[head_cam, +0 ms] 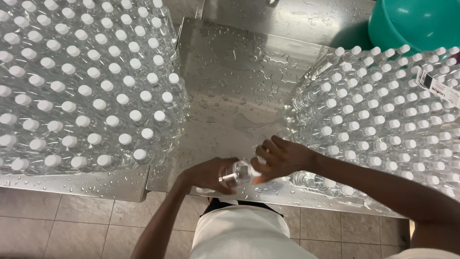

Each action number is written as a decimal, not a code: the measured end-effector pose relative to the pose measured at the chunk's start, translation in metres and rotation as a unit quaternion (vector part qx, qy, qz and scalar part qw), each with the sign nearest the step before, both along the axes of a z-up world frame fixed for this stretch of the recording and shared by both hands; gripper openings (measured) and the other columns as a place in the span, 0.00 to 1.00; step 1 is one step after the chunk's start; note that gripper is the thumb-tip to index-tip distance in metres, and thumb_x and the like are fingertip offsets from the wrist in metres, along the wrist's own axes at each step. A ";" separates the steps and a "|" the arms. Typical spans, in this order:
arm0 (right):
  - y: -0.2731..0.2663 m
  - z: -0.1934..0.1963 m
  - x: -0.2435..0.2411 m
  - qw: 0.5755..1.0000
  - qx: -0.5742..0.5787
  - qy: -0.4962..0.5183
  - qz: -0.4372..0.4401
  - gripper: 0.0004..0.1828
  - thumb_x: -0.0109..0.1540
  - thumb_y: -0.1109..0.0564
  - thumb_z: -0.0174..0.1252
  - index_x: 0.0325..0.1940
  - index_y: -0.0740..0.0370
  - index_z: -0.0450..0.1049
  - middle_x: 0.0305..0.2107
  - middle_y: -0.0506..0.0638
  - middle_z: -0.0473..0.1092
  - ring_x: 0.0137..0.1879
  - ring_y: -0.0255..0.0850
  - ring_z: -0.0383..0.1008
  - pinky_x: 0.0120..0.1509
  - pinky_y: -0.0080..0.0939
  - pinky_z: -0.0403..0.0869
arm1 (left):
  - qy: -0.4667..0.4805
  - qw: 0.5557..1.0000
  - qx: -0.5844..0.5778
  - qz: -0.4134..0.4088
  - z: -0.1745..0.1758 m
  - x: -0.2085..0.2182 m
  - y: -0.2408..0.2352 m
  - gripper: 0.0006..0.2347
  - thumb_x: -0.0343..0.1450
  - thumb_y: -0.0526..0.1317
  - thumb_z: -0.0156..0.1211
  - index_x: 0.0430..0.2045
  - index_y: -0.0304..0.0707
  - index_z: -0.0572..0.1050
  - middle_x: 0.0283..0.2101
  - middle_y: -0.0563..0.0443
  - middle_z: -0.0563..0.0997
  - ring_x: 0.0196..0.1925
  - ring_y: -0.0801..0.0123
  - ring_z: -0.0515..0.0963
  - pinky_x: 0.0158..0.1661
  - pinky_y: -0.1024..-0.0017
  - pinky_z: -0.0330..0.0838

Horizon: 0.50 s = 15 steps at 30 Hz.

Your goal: The person repeatedly picks up empty plastic bottles from a large stack on the right, fills them with water from a tap, and places the filled bottles onto a stack on the left. The task is performed by hand on a stainless steel countertop.

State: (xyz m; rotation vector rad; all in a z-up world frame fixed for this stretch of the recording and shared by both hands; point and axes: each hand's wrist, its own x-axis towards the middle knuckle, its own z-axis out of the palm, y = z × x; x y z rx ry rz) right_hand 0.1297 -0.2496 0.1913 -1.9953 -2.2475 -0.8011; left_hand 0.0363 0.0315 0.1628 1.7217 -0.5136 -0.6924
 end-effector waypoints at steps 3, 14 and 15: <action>0.028 0.035 -0.005 0.988 0.061 0.004 0.143 0.30 0.76 0.29 0.35 0.33 0.49 0.66 0.22 0.45 0.59 0.24 0.41 0.62 0.34 0.42 0.70 | -0.019 0.983 -0.139 -0.114 -0.026 0.002 -0.003 0.29 0.62 0.41 0.83 0.58 0.38 0.77 0.42 0.36 0.88 0.38 0.59 0.83 0.35 0.59 0.80; 0.019 -0.103 0.014 0.666 0.004 0.671 -0.327 0.24 0.73 0.46 0.42 0.28 0.58 0.69 0.10 0.47 0.61 0.14 0.38 0.62 0.21 0.41 0.62 | -0.085 0.949 0.297 0.065 -0.031 0.009 -0.015 0.41 0.64 0.50 0.75 0.74 0.40 0.64 0.38 0.41 0.85 0.37 0.51 0.86 0.38 0.53 0.76; 0.020 -0.141 0.017 0.418 -0.009 0.780 -0.466 0.21 0.70 0.44 0.51 0.40 0.68 0.71 0.16 0.48 0.62 0.19 0.38 0.62 0.25 0.45 0.58 | -0.132 0.887 0.435 0.087 -0.057 0.014 -0.024 0.40 0.65 0.45 0.76 0.74 0.49 0.63 0.39 0.50 0.83 0.36 0.59 0.85 0.39 0.58 0.76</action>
